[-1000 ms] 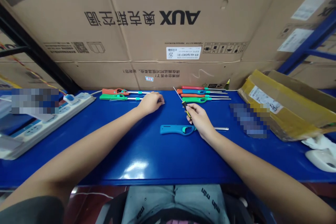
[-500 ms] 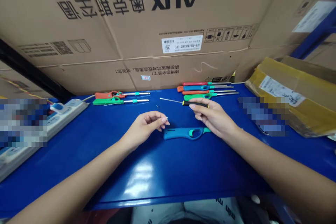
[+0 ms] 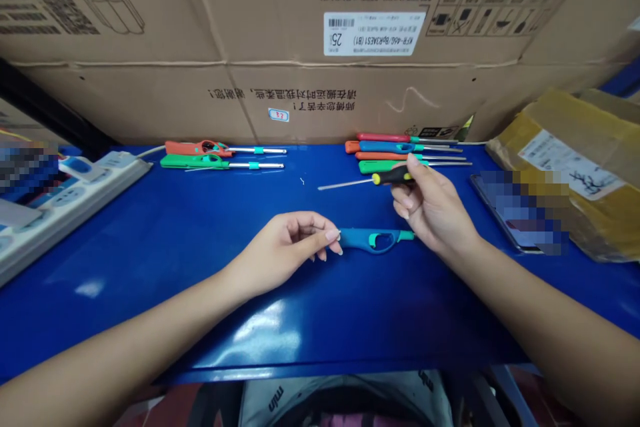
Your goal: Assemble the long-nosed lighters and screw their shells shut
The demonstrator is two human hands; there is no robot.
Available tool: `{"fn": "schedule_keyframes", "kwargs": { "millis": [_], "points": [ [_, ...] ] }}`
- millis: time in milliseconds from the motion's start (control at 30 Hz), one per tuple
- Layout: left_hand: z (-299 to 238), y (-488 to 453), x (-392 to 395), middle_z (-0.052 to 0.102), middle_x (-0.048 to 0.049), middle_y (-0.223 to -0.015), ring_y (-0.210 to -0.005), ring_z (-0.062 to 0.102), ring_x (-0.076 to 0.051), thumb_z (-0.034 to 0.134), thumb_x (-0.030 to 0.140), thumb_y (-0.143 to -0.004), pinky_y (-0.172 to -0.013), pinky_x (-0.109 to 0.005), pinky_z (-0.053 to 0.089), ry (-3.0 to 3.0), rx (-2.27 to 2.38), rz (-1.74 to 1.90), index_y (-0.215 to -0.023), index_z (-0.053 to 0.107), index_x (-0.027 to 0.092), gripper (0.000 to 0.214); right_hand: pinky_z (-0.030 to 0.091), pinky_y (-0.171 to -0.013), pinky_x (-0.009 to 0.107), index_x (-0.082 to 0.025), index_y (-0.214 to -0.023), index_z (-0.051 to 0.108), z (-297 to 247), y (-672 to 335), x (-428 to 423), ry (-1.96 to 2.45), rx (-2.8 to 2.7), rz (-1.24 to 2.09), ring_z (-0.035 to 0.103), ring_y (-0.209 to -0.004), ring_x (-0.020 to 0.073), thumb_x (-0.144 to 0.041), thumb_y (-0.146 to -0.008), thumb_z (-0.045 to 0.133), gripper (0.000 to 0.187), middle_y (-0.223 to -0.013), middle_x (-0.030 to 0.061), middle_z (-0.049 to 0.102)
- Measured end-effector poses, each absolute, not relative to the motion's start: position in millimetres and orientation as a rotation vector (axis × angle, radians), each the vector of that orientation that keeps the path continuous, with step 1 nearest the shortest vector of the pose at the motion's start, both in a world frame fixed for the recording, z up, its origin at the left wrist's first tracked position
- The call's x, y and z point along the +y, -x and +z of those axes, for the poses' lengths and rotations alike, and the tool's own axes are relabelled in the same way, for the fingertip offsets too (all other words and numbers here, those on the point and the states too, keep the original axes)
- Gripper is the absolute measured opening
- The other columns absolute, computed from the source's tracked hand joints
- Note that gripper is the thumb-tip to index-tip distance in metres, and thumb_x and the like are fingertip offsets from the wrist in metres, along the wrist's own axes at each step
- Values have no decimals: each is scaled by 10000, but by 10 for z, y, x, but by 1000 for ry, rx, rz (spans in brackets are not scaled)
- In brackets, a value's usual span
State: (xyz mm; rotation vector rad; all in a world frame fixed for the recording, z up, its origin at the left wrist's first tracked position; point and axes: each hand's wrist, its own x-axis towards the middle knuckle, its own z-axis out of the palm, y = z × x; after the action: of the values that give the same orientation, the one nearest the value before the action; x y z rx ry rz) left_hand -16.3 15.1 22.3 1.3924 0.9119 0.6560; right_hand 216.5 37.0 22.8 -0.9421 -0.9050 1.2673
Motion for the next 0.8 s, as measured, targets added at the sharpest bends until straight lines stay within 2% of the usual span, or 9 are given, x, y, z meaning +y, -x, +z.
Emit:
{"fn": "schedule_keyframes", "kwargs": {
  "millis": [100,167,267,367,800],
  "points": [
    [231,156,133,739,-31,-807,-642,568,-97,698,386,-898,-629,-219,461,-1354,898,619,-829,725,155,243,383,-363,222,-182,-754,615,259,-2159,355,951,-969,1214,445,-441,47,-485,-756,794,352,-817,16,666],
    [240,156,124,739,-36,-807,-640,566,-101,697,391,-895,-623,-221,455,-1341,900,608,-830,730,155,247,361,-335,229,-200,-761,576,282,-2159,341,946,-1008,1192,453,-398,55,-454,-773,760,313,-810,19,695],
    [254,157,117,736,-40,-794,-635,567,-105,707,398,-882,-615,-224,454,-1319,904,588,-825,729,154,252,266,-286,215,-241,-785,502,310,-2160,321,940,-1024,1141,400,-324,59,-392,-779,735,279,-683,-36,659],
    [261,154,116,731,-39,-779,-629,566,-105,718,401,-870,-613,-225,459,-1299,902,579,-816,726,154,253,220,-279,207,-251,-772,476,328,-2162,311,945,-1022,1085,359,-300,49,-371,-795,710,264,-645,-55,639],
    [237,150,107,733,-16,-777,-629,564,-87,715,325,-885,-618,-210,437,-1240,866,573,-815,730,159,181,212,-288,223,-255,-768,461,327,-2156,313,932,-1006,1074,369,-301,53,-358,-783,711,271,-661,-50,650]
  ]
}}
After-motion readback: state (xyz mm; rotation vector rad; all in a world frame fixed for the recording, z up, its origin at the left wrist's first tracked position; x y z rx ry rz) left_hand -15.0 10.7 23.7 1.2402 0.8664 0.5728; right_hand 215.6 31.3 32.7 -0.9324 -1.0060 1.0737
